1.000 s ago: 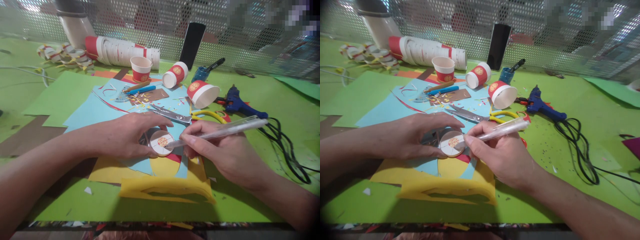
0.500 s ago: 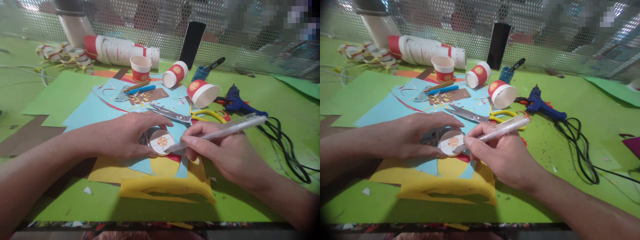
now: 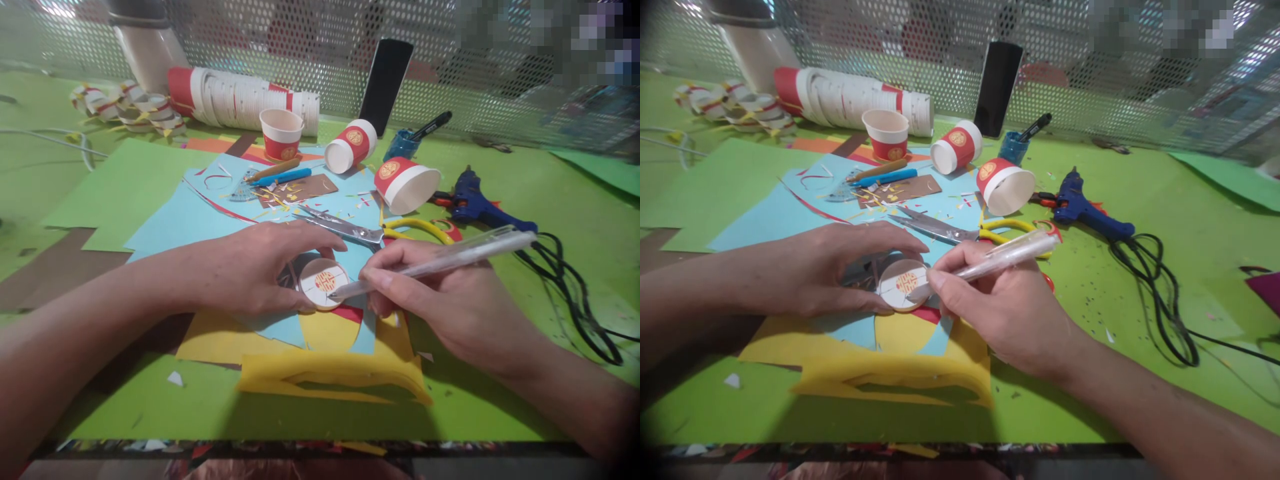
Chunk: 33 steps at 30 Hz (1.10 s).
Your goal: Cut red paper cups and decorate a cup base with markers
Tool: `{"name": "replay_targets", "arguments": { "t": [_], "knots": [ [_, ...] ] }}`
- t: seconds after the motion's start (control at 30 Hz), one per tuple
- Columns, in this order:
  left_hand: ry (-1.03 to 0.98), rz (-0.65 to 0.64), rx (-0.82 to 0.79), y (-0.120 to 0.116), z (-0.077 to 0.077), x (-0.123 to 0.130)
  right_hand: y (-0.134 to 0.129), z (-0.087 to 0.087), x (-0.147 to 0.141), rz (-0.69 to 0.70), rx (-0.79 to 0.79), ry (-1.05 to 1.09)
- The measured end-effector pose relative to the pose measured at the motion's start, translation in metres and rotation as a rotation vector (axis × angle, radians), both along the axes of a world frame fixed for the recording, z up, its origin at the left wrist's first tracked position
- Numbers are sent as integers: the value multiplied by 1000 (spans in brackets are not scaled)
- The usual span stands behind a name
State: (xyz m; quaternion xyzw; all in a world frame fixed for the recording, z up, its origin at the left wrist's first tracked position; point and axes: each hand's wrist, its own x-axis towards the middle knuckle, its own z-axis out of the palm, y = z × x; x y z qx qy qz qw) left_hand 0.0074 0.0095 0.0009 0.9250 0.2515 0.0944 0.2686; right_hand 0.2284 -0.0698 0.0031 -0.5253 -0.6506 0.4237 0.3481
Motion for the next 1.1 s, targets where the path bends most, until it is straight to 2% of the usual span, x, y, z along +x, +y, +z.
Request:
{"name": "replay_targets", "arguments": {
  "t": [0.33, 0.67, 1.1],
  "knots": [
    [-26, -9, 8, 0, -1, -2, -1, 0, 2, 27, -77, 46],
    [-12, 4, 10, -2, 3, 2, 1, -3, 5, 1, -39, 24],
    [-44, 7, -8, -2, 1, 1, 0, -1, 2, 19, -71, 17]
  ]
}}
